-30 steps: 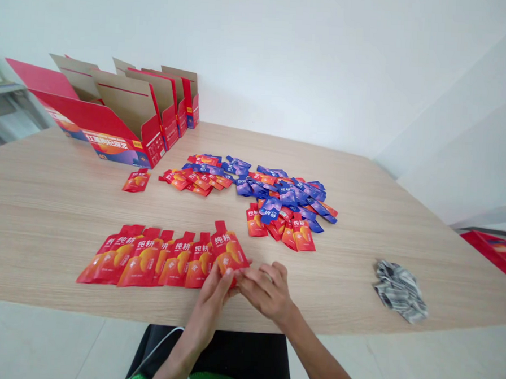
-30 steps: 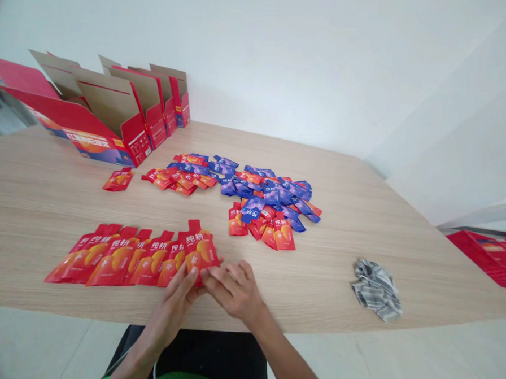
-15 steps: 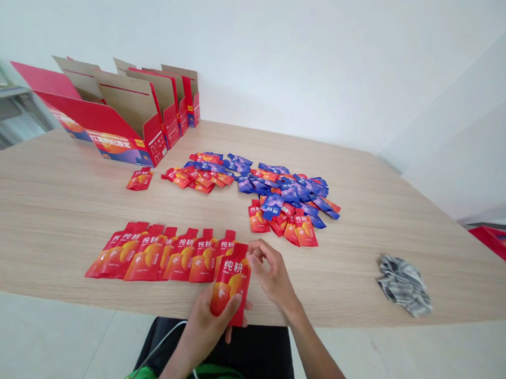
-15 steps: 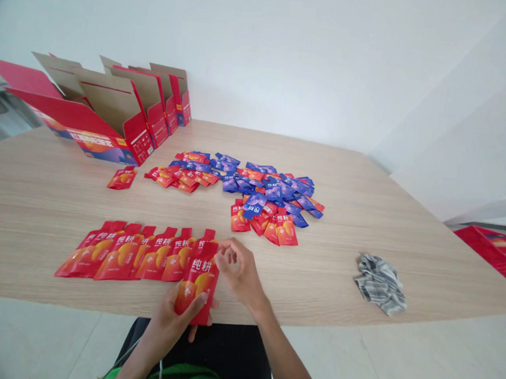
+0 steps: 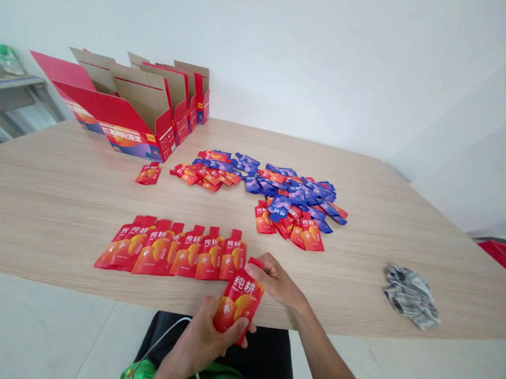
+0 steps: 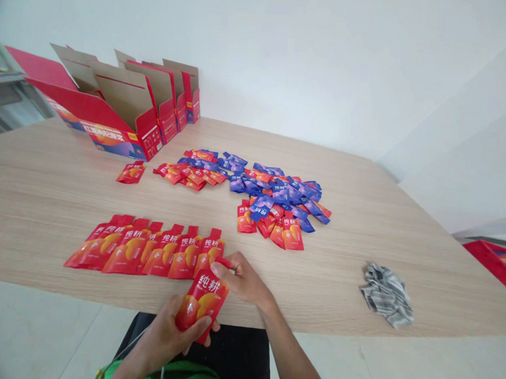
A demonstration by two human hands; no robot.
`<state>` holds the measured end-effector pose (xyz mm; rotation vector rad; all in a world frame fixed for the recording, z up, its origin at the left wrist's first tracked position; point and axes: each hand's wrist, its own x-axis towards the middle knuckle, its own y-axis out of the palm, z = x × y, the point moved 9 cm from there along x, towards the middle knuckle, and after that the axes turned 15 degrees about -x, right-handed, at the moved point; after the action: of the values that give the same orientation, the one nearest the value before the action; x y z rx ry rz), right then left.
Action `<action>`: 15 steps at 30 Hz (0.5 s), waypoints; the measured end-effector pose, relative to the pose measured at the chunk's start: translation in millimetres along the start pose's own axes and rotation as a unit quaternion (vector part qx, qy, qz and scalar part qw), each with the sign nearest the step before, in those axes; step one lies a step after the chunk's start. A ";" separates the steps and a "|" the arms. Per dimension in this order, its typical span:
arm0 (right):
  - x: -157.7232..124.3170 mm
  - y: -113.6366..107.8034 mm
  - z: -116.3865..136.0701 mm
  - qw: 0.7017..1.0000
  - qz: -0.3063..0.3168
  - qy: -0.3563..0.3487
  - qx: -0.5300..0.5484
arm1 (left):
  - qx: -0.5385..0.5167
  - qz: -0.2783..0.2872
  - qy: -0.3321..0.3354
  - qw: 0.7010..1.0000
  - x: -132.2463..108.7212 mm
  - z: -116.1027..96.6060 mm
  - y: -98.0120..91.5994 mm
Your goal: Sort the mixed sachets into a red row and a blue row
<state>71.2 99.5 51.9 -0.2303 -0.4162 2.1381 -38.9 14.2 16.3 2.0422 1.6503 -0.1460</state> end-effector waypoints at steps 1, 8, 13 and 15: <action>-0.8 2.8 -4.1 1.000 0.005 0.009 0.012 | 0.000 -0.008 -0.002 1.000 -0.4 0.9 -0.2; -4.1 4.9 -10.2 0.997 -0.004 0.064 0.037 | -0.078 -0.033 0.039 0.996 2.3 5.3 0.3; -9.3 -5.1 4.4 0.996 -0.066 0.050 0.033 | -0.301 -0.123 0.087 0.942 17.6 4.8 -21.3; -14.3 6.1 9.2 0.997 -0.055 0.045 0.027 | -0.366 -0.188 0.116 0.904 18.9 2.8 -32.9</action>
<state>71.6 82.6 58.2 -0.2650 -0.3116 2.0207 -64.4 34.1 -3.9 1.1965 1.8503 0.5343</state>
